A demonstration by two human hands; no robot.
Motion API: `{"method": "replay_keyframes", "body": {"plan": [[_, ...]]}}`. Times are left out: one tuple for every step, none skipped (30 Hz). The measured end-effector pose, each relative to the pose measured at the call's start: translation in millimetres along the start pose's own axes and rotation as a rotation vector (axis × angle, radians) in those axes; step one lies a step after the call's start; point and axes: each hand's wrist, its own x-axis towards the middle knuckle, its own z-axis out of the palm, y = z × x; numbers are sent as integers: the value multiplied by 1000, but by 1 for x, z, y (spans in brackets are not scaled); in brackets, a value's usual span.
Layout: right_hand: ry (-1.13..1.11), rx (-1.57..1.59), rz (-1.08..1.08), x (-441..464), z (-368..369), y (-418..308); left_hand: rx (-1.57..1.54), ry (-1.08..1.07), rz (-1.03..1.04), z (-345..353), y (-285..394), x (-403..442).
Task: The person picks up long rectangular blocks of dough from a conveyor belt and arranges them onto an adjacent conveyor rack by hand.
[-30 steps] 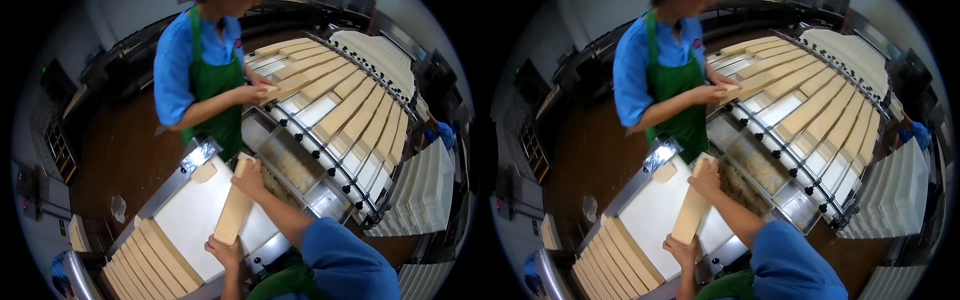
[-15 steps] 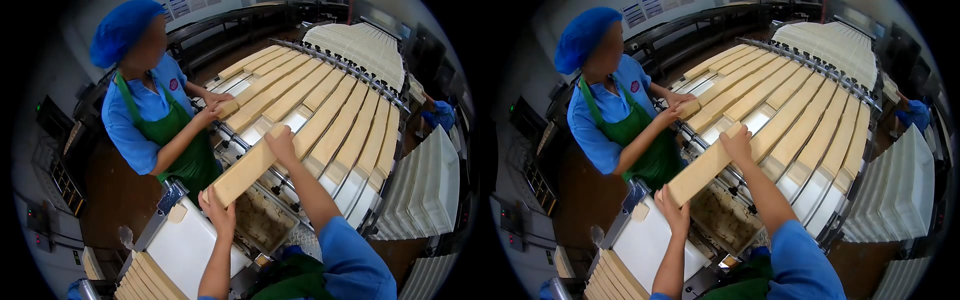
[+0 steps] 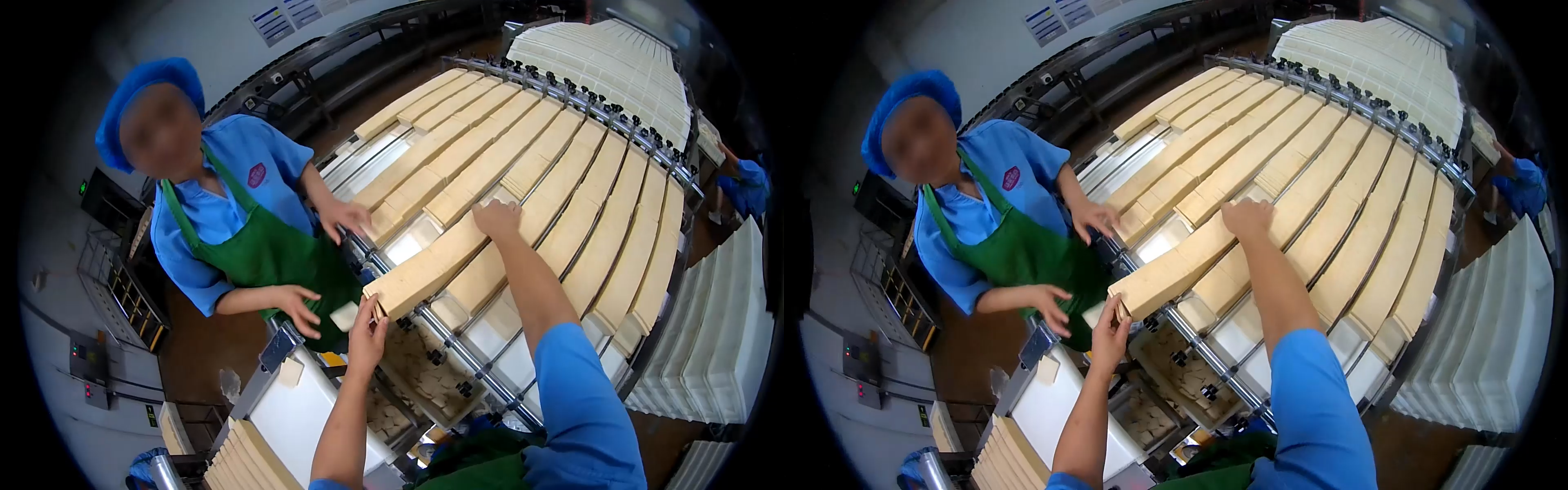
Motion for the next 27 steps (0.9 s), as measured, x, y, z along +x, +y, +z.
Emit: {"method": "replay_keyframes", "body": {"plan": [[40,9,2,5,4,1,-20,13,0,6,-2,2],[78,16,2,9,8,2,-41,28,-2,11,-5,4],[67,15,0,13,15,4,-36,33,22,14,-8,8],[192,-43,3,17,20,6,-33,32,15,18,-10,8],[322,-99,6,21,24,8,-21,21,-5,22,-4,12],[319,-95,6,21,20,7,-7,12,-22,27,1,15],[270,-124,19,19,11,5,-30,27,-15,33,3,19],[224,-152,32,17,3,2,-25,28,-12,38,4,22],[223,-148,32,17,4,2,5,29,-43,42,10,25],[247,-141,23,17,6,3,32,29,-77,45,14,26],[274,-136,13,17,6,5,69,30,-71,45,19,26],[274,-136,13,19,8,7,70,30,-70,48,15,28],[319,-173,7,20,11,9,92,53,-31,51,10,29],[363,-210,1,21,13,9,117,77,7,52,6,29],[359,-206,-1,20,12,10,121,77,5,53,12,30],[325,-234,-17,19,9,12,97,76,-19,55,20,30],[293,-261,-34,19,6,13,72,76,-41,58,26,31],[298,-256,-33,15,-4,13,76,77,-34,61,27,32],[222,-252,-33,10,-17,13,70,71,-59,65,26,34],[147,-248,-36,7,-24,11,65,67,-83,68,26,35],[155,-240,-36,11,-19,15,91,79,-74,71,24,37],[223,-186,-76,16,-8,24,93,80,-67,74,27,37],[289,-134,-116,20,-1,30,120,104,-73,76,32,37],[292,-132,-115,21,-5,31,145,129,-79,78,34,37],[213,-109,-105,22,-8,33,136,133,-89,79,34,38],[131,-88,-96,21,-11,34,136,135,-90,80,34,38],[130,-90,-97,22,-12,34,144,135,-91,81,32,39]]}}
